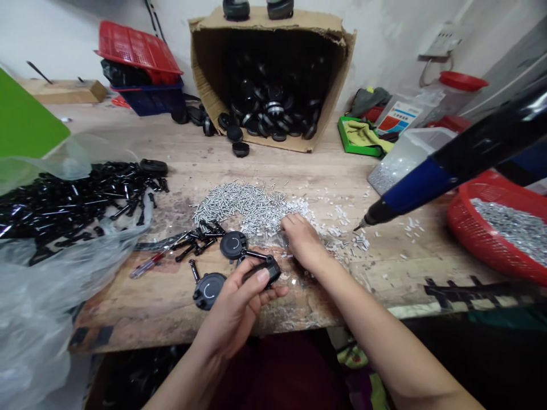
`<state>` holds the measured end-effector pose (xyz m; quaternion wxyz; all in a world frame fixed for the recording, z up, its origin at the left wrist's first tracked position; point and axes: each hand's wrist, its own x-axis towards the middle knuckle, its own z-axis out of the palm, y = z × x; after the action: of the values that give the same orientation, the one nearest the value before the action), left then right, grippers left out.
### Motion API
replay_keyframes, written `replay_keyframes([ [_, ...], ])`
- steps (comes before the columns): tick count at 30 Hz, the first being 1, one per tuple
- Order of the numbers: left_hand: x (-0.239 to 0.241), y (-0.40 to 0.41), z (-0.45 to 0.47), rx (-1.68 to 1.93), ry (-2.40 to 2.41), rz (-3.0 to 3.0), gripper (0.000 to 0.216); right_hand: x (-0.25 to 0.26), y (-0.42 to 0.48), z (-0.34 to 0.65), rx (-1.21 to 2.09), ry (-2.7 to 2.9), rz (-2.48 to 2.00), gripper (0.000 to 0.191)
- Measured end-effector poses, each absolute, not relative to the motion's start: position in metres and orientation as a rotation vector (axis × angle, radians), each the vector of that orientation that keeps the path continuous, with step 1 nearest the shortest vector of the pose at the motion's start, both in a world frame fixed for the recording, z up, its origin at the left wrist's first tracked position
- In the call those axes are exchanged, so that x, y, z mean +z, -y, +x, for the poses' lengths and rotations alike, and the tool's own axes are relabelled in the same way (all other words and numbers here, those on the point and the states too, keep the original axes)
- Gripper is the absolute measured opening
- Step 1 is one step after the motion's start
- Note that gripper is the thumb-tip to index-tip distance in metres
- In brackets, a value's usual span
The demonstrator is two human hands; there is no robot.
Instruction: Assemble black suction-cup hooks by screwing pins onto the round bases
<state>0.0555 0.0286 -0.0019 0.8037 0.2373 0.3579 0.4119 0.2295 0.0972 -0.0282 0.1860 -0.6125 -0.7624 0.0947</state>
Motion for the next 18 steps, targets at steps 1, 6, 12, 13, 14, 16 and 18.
replay_keyframes([
  [1,-0.002,-0.029,0.055,0.889,-0.765,0.508,0.019,-0.027,-0.093,0.229,0.279,2.121,-1.708,0.022],
  [6,-0.001,-0.029,0.055,0.911,-0.748,0.521,0.021,-0.01,-0.058,0.222,0.553,1.691,-1.378,0.024],
  [12,0.001,-0.023,0.055,0.912,-0.779,0.55,0.028,0.009,-0.021,0.213,0.934,1.146,-1.203,0.009],
  [13,0.001,-0.021,0.054,0.91,-0.784,0.549,0.03,0.012,-0.018,0.213,0.966,1.1,-1.19,0.008],
  [14,0.001,-0.02,0.054,0.908,-0.784,0.547,0.033,0.014,-0.016,0.213,0.993,1.08,-1.164,0.009],
  [16,0.0,-0.017,0.053,0.906,-0.771,0.549,0.038,0.02,-0.014,0.213,1.035,1.096,-1.1,0.012],
  [18,-0.001,-0.015,0.053,0.91,-0.757,0.562,0.043,0.024,-0.015,0.214,1.075,1.141,-1.067,0.015],
])
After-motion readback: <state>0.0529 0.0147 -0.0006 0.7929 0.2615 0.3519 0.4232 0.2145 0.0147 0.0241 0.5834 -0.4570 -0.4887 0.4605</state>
